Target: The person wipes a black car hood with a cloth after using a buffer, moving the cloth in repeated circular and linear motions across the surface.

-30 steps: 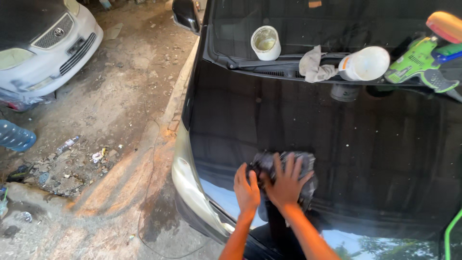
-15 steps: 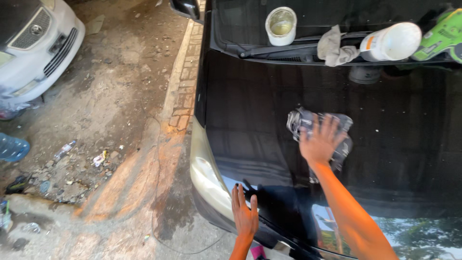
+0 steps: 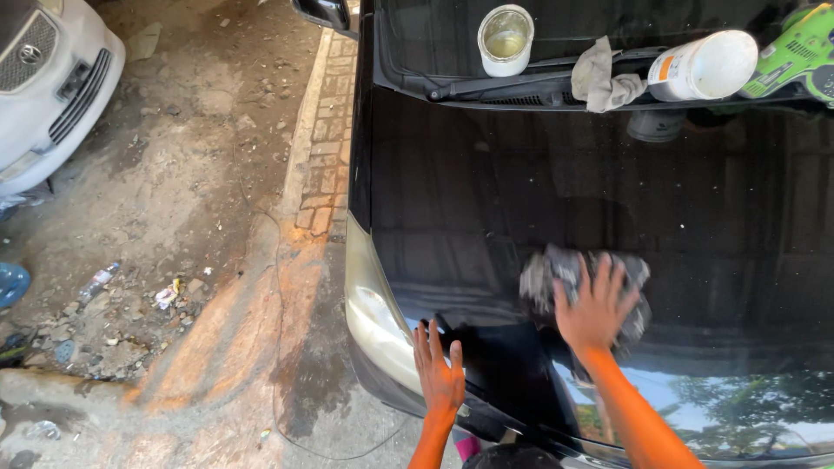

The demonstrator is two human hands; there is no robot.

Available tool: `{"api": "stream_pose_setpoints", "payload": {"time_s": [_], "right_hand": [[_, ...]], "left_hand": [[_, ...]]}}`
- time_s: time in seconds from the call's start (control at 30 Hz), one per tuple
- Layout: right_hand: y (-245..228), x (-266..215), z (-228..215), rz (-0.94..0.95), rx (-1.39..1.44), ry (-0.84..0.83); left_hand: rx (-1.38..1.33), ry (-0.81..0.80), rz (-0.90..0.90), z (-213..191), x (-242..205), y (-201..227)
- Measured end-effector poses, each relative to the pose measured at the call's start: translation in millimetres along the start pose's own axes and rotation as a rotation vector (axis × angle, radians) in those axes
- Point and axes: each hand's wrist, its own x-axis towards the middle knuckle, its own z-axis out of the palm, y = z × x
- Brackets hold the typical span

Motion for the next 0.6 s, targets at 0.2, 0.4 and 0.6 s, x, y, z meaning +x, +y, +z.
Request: {"api": "stream_pose_setpoints", "payload": {"time_s": [0.2,0.4,0.6], "right_hand": [[-64,-78,37,-0.47,-0.028,-0.327],[55,-209,-9,-0.497,-0.046,-0.196],[20,-83,27,0.034,0.037,-0.012]], "left_hand": [[-0.023,0.033,0.107,33,3,35],[0.009,-0.02,0.135,34,-17,32],[0.014,-0.003,0.096,31,-21,38]]}}
